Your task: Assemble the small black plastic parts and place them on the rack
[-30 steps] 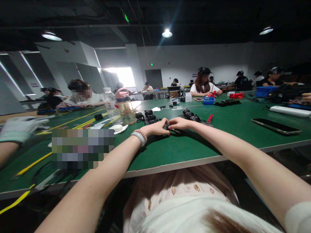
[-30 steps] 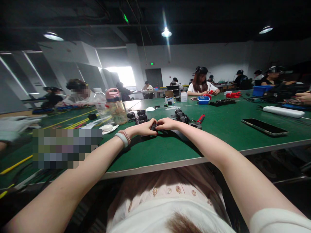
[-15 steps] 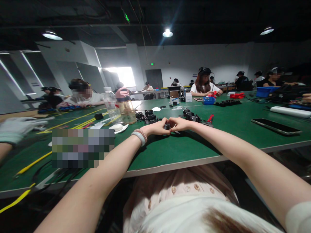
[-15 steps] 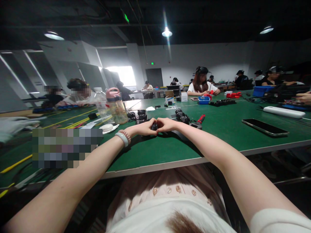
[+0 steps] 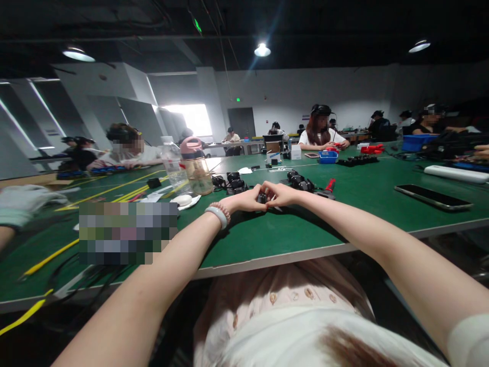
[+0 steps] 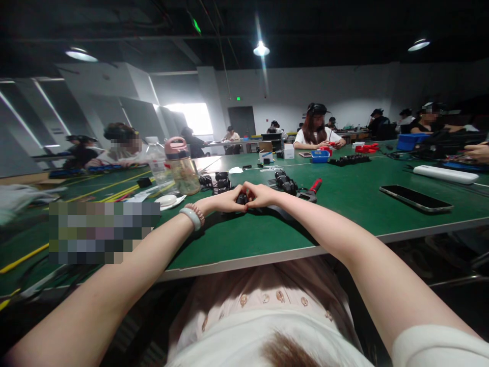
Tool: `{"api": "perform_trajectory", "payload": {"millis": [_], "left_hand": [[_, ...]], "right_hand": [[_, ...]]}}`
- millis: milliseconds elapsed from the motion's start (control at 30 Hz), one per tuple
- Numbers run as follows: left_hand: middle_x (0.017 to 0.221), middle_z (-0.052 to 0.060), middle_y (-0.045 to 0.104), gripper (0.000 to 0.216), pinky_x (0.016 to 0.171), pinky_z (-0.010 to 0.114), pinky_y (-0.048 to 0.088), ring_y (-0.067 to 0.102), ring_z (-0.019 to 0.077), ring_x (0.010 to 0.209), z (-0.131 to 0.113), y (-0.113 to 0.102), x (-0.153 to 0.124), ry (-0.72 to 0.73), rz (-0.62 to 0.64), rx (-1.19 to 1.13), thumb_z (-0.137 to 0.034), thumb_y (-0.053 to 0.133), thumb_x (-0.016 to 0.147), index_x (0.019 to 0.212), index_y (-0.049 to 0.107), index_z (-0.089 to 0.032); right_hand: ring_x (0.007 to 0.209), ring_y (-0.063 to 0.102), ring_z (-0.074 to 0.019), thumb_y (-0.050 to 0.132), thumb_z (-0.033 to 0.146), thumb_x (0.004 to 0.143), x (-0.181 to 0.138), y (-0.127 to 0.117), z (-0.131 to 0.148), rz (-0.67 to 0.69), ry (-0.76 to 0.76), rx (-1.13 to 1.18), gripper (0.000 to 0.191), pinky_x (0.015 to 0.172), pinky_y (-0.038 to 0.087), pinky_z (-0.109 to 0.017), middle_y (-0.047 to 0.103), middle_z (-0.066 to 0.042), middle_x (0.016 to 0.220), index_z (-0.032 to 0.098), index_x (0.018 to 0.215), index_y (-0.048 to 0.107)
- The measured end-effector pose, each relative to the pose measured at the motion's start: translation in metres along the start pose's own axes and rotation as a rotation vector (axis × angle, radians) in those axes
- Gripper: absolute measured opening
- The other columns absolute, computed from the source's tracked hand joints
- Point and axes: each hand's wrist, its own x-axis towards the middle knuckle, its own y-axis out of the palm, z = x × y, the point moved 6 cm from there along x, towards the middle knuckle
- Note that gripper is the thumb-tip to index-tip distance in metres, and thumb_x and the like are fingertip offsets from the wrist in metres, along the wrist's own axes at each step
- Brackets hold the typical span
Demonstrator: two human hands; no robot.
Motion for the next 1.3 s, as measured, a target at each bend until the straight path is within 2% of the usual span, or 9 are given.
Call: {"api": "perform_trajectory", "payload": {"millis": [400, 1300], "left_hand": [[0.103, 0.009, 0.052, 0.068, 0.068, 0.025, 0.039, 0.052, 0.0188, 0.085, 0.001, 0.000, 0.000, -0.010, 0.009, -0.013, -0.049, 0.053, 0.058, 0.111, 0.032, -0.012], [0.102, 0.008, 0.052, 0.063, 0.068, 0.025, 0.039, 0.052, 0.0188, 0.084, 0.003, 0.001, 0.000, -0.034, 0.012, 0.010, -0.045, 0.054, 0.058, 0.108, 0.032, -0.013]], "right_hand": [[0.064, 0.052, -0.0113, 0.058, 0.031, 0.060, 0.000, -0.003, 0.004, 0.003, 0.011, -0.020, 0.042, 0.055, 0.036, -0.021, 0.057, 0.000, 0.076, 0.017, 0.095, 0.040], [0.066, 0.054, -0.0116, 0.055, 0.032, 0.065, 0.004, 0.001, -0.008, 0.000, 0.035, 0.039, 0.032, 0.059, 0.039, -0.021, 0.060, -0.001, 0.078, 0.015, 0.092, 0.048]]}}
